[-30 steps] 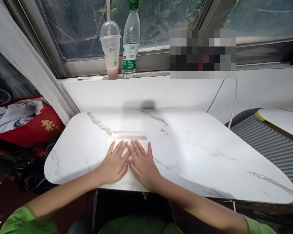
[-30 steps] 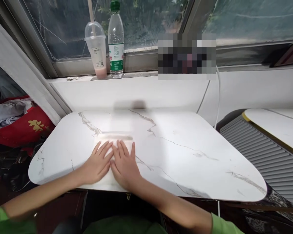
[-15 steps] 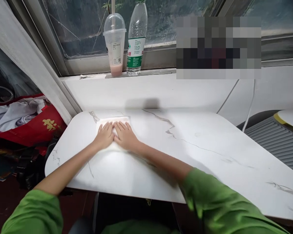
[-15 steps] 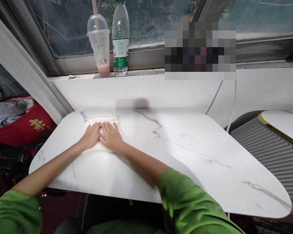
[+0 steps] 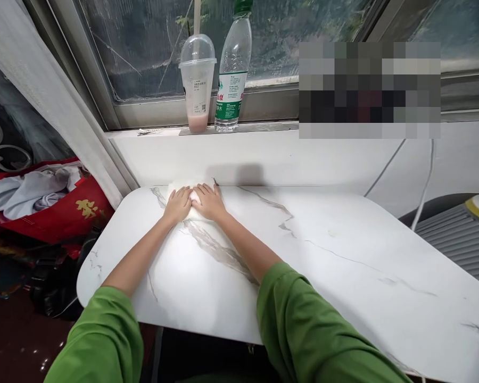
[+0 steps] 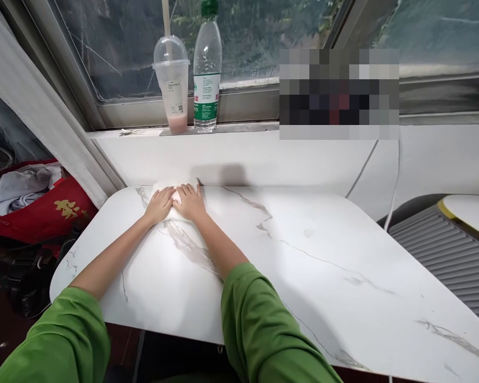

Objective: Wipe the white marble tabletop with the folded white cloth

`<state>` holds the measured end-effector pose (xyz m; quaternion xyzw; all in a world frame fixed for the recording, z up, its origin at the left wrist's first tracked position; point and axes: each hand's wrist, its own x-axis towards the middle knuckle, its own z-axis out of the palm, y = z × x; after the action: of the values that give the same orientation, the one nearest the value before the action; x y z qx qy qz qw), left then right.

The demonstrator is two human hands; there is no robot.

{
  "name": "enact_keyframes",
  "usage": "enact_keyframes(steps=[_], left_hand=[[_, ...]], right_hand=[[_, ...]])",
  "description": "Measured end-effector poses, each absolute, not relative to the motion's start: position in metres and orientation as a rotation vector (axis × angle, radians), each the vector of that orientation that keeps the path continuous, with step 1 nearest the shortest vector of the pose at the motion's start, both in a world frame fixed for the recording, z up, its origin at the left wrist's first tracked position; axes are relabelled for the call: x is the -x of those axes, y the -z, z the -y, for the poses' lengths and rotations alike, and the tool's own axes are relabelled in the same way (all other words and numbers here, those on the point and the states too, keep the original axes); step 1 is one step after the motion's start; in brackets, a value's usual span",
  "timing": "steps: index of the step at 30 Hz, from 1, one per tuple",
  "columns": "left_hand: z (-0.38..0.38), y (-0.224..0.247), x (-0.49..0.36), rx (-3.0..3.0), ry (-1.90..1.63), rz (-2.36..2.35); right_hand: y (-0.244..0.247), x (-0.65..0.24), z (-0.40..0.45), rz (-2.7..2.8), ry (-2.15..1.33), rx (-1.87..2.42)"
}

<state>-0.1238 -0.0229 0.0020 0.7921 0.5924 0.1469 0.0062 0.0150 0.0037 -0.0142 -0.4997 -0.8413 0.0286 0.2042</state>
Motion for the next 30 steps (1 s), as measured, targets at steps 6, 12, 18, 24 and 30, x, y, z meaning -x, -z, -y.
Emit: enact_keyframes(steps=[6, 12, 18, 24, 30], left_hand=[[0.107, -0.002, 0.142, -2.577, -0.381, -1.73], [0.221, -0.014, 0.176, -2.687, -0.337, -1.619], [0.275, -0.02, 0.225, -2.598, -0.308, -1.725], [0.212, -0.019, 0.263, -2.513, -0.364, -1.714], [0.075, -0.016, 0.26, -2.48, -0.456, -1.646]], right_hand=[[0.009, -0.006, 0.086, 2.467, -0.007, 1.334], [-0.008, 0.013, 0.205, 2.504, -0.234, 1.192], [-0.016, 0.043, 0.234, 2.595, -0.503, 0.851], [-0.015, 0.085, 0.179, 2.601, -0.475, 0.942], [-0.007, 0.103, 0.064, 2.474, -0.354, 1.31]])
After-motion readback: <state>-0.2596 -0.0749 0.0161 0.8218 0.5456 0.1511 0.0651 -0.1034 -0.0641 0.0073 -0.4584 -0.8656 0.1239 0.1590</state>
